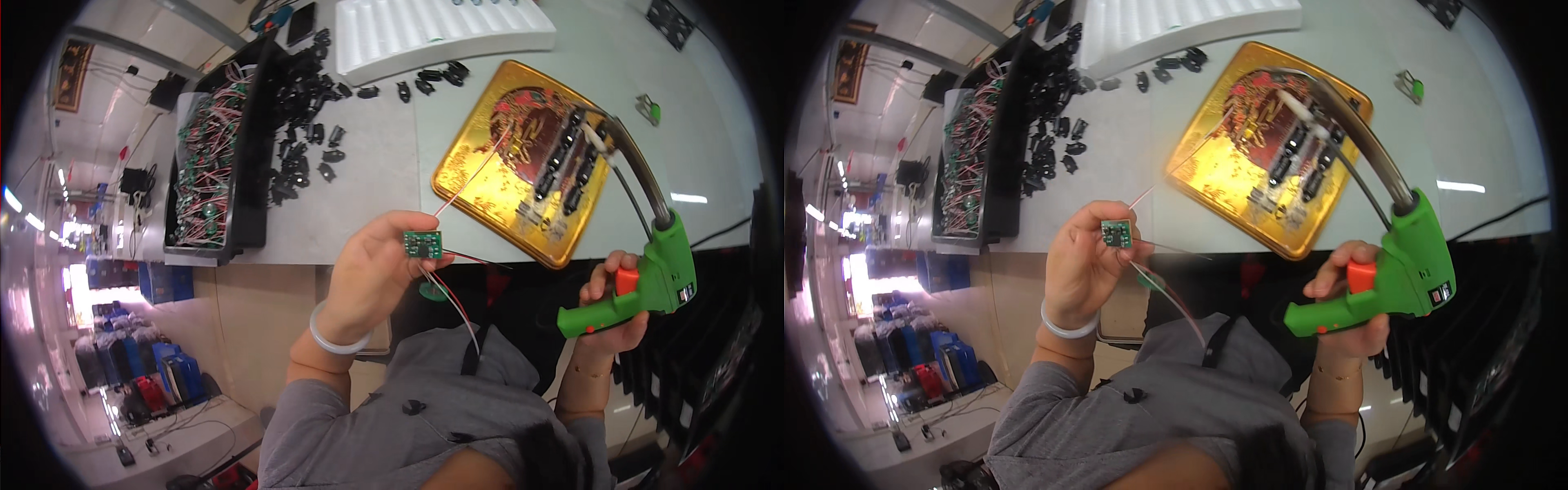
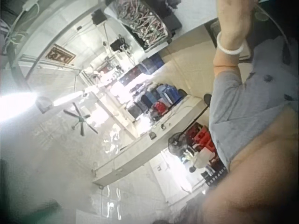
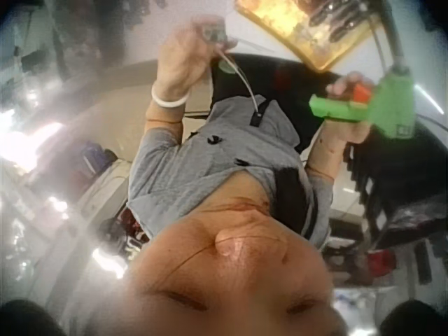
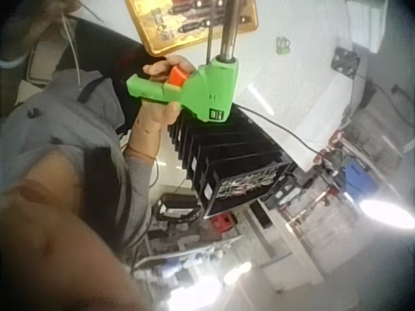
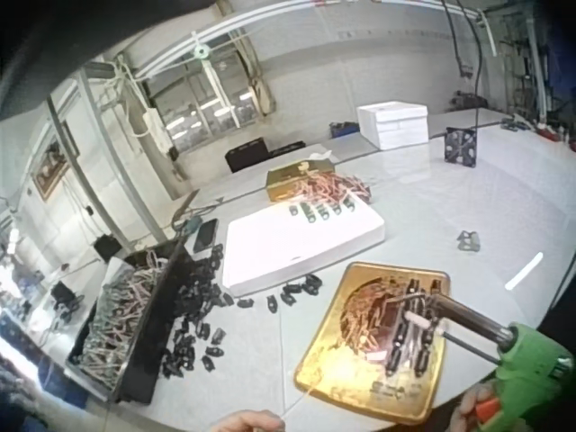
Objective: Using a soldering iron to attach wires to small printed circuit boards on a factory workbench.
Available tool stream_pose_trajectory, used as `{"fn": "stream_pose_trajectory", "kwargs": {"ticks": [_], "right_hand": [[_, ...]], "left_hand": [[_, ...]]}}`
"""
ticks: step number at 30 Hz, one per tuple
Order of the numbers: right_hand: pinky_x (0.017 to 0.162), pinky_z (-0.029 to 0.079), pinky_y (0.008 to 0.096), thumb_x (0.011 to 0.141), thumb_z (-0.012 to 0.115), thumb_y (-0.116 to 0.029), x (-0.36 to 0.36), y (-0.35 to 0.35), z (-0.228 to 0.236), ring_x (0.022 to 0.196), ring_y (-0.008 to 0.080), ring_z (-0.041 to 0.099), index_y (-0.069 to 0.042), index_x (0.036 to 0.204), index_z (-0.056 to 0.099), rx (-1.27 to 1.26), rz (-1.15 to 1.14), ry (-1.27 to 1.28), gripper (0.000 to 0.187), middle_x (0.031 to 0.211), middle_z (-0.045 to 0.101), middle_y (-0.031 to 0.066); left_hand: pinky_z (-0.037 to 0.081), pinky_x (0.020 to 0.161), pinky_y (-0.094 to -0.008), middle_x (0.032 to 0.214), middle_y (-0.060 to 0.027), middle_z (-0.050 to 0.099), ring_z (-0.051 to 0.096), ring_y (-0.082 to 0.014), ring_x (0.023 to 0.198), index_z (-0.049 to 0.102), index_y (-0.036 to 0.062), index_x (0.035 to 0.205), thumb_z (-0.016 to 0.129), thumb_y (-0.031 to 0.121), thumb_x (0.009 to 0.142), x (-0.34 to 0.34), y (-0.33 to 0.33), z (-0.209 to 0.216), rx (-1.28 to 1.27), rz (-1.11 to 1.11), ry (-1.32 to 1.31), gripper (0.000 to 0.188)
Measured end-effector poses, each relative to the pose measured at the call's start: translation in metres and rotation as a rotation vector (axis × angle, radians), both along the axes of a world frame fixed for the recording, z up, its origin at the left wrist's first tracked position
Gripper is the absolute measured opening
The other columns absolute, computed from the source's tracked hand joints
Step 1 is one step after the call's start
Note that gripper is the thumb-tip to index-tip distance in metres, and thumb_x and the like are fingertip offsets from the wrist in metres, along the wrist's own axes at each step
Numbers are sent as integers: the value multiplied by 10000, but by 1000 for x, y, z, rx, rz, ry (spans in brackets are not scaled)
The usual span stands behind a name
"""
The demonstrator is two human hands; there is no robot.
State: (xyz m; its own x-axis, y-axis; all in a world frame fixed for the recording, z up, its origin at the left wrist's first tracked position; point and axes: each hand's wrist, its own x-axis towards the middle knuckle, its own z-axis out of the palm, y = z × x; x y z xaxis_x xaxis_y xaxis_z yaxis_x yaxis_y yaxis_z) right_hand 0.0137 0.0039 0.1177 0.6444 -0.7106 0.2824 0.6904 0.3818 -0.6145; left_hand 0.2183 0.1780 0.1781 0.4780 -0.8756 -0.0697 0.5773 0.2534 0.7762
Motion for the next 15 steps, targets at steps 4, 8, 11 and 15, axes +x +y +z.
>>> {"fn": "stream_pose_trajectory", "kwargs": {"ticks": [4,8,11,15], "right_hand": [[670,511,311,729,636,-295,6,14,12,770,215,563,55,1146,385,-91,20,122,599,1075,444,202],[664,500,297,696,666,-233,14,25,15,798,208,577,34,1155,400,-92,42,295,594,1090,461,185],[671,492,297,688,668,-203,16,28,17,812,205,581,30,1158,405,-71,94,320,587,1091,468,180],[700,480,288,695,653,-146,19,32,21,862,187,570,13,1186,385,-86,144,314,582,1154,429,165]], "left_hand": [[438,827,-290,953,-97,548,533,-143,807,504,-23,1038,606,102,793,-21,-10,-5,38,3,-104,294],[425,805,-341,894,-126,543,542,-196,813,580,35,920,684,23,692,-22,-21,-10,8,242,-934,252],[405,800,-421,795,-118,539,546,-227,740,585,70,895,705,-19,639,-25,-20,-9,47,470,-1445,296],[445,648,-318,696,-77,527,539,-199,602,550,39,880,668,-39,677,-33,-13,-10,-96,263,-1239,248]]}}
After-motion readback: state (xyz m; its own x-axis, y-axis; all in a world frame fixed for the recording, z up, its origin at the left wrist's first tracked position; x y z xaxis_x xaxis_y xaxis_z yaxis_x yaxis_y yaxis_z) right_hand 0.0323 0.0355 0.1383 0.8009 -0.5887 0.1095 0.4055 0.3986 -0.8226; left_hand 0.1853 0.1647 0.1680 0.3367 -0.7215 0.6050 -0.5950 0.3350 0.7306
